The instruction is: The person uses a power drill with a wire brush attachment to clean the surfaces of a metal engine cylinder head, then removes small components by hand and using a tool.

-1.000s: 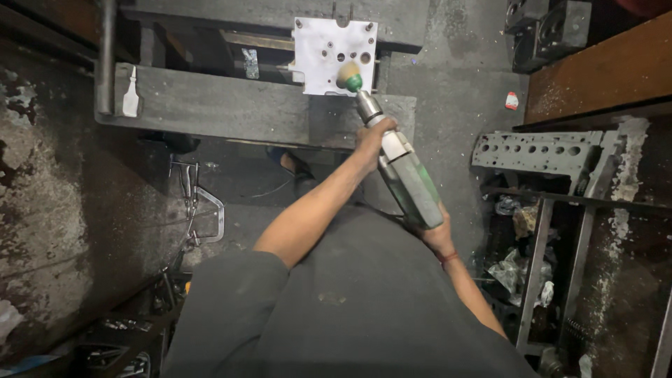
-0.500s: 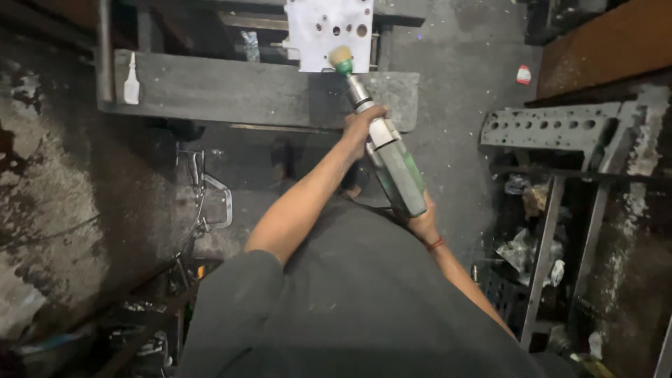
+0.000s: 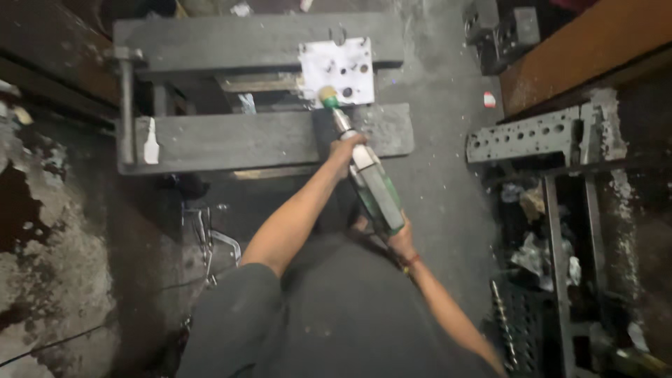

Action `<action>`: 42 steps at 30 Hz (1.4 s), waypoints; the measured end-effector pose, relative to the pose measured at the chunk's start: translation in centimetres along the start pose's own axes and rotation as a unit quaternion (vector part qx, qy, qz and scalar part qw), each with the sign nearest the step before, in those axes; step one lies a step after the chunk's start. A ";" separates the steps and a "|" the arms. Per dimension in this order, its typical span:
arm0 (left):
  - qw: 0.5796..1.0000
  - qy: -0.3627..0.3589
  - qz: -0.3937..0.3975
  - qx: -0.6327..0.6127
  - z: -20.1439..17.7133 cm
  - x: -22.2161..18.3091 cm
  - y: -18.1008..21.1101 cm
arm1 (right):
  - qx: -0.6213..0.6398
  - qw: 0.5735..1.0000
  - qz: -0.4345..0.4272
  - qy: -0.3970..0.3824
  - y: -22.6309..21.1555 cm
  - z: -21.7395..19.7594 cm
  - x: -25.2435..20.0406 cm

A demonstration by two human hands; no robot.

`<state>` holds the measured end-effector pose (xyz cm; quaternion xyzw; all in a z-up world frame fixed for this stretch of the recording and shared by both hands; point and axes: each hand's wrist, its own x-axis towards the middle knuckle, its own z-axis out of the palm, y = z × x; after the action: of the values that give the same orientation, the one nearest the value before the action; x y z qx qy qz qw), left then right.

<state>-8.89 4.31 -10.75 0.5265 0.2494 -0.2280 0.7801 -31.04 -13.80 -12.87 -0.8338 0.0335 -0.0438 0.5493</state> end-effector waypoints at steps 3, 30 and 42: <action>0.995 -0.101 -0.002 0.019 0.9 2.1 -0.5 | 0.013 0.998 0.017 0.064 0.3 2.9 -2.0; 0.997 -0.057 0.045 0.008 -4.6 -1.3 0.5 | -0.078 0.996 -0.041 0.030 -4.6 5.2 -1.0; 0.981 -0.173 0.039 -0.072 -3.8 5.0 6.2 | -0.057 0.997 -0.053 0.027 -10.9 4.3 5.2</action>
<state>-1.78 9.48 -10.72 0.4306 0.1055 -0.2662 0.8559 -25.35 -6.15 -4.31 -0.8630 0.0067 -0.0938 0.4963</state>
